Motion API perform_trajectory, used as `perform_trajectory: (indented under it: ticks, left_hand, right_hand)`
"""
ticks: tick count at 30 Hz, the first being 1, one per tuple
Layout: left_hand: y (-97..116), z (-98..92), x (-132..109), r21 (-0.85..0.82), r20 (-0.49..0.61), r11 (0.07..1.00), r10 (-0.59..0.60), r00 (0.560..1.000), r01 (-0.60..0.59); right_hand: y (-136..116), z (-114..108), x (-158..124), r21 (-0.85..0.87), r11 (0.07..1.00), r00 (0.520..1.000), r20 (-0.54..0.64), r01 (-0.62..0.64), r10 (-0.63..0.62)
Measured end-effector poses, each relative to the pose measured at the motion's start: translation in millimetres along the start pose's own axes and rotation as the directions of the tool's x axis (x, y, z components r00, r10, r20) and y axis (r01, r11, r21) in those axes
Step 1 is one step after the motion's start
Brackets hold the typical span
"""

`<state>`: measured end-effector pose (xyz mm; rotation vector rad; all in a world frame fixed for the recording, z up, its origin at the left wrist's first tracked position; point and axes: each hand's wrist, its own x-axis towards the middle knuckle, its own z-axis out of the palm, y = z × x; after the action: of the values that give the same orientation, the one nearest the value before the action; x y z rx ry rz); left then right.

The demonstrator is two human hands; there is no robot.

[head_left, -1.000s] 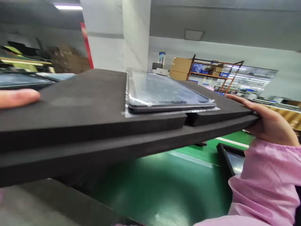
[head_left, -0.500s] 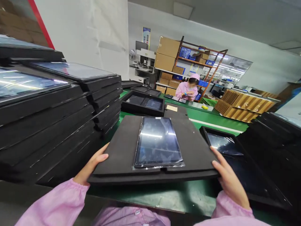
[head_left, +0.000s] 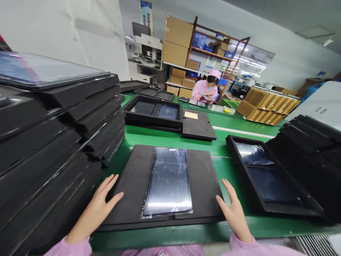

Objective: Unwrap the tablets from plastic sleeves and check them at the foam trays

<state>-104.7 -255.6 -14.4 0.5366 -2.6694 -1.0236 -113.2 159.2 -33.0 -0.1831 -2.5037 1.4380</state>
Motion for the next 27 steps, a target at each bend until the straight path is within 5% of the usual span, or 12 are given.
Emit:
perform_trajectory:
  ticks: [5, 11, 18, 20, 23, 27]
  left_hand:
    - [-5.6, 29.2, -22.0, 0.190, -0.026, 0.948, 0.264, 0.964, -0.255]
    - [-4.1, 81.3, -43.0, 0.319, 0.105, 0.802, 0.500, 0.860, -0.505]
    - [-5.8, 76.9, -41.4, 0.342, 0.144, 0.792, 0.489, 0.861, -0.507]
    - [-8.5, 77.1, -42.2, 0.328, 0.137, 0.805, 0.478, 0.868, -0.495]
    - [-10.1, 78.3, -44.3, 0.296, 0.115, 0.823, 0.473, 0.874, -0.485]
    - [0.8, 62.9, -40.8, 0.243, 0.035, 0.883, 0.405, 0.914, -0.401]
  right_hand:
    - [-51.0, 44.3, 14.9, -0.125, 0.985, 0.978, 0.188, 0.119, -0.095]
    - [-77.4, 102.6, 6.6, -0.207, 0.970, 0.985, 0.142, 0.129, -0.101]
    - [-85.2, 105.6, 2.8, 0.149, 0.984, 0.991, 0.105, -0.101, 0.086]
    - [-86.8, 106.6, -0.9, 0.350, 0.912, 0.969, 0.192, -0.216, 0.156]
    - [-87.1, 110.2, -5.5, 0.586, 0.685, 0.893, 0.387, -0.432, 0.232]
    - [-85.0, 109.3, -1.9, 0.632, 0.567, 0.837, 0.500, -0.528, 0.223]
